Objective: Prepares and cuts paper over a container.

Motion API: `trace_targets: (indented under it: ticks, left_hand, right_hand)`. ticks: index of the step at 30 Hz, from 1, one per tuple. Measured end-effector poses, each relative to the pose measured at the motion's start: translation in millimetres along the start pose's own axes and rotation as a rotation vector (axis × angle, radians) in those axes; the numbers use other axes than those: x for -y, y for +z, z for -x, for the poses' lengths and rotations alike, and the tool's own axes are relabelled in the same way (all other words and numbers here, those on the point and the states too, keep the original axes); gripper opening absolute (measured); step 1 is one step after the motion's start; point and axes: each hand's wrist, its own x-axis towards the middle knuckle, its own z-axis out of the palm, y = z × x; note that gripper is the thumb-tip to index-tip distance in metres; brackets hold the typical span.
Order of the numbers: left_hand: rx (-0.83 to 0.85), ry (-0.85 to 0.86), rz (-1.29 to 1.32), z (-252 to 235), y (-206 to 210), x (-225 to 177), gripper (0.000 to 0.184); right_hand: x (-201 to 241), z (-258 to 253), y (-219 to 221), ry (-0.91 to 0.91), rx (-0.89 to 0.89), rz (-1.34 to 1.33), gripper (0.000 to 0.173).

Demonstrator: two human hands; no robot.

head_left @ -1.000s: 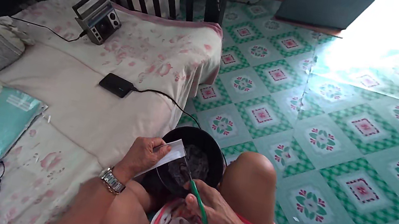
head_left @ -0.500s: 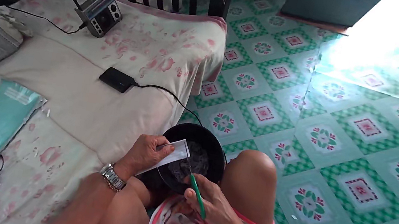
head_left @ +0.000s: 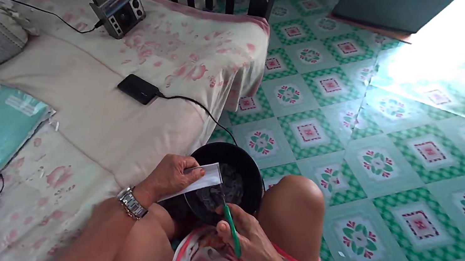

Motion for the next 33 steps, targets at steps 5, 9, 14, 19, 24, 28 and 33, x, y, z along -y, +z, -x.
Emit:
trace_targets:
  ticks: [5, 9, 14, 19, 24, 28, 33]
  left_hand:
    - [0.036, -0.021, 0.000, -1, -1, -1, 0.025]
    - [0.037, -0.014, 0.009, -1, 0, 0, 0.025]
    - [0.050, -0.040, 0.063, -2, -2, 0, 0.024]
    - [0.085, -0.091, 0.091, -3, -4, -3, 0.024]
    - [0.126, -0.109, 0.089, -3, -4, -4, 0.024]
    - [0.181, -0.109, 0.127, -5, -3, -2, 0.024]
    - [0.216, -0.110, 0.145, -5, 0, -4, 0.024]
  right_hand:
    - [0, 0, 0, 0.016, 0.000, -0.016, 0.072]
    - [-2, 1, 2, -0.005, -0.026, -0.035, 0.065]
    - [-6, 3, 5, -0.032, -0.091, -0.030, 0.058]
    - [-9, 4, 10, -0.050, -0.154, -0.005, 0.050]
    - [-11, 5, 12, -0.075, -0.195, 0.072, 0.043]
    - [-10, 4, 10, -0.049, -0.163, 0.008, 0.042]
    - [-9, 3, 10, -0.051, -0.168, -0.020, 0.042]
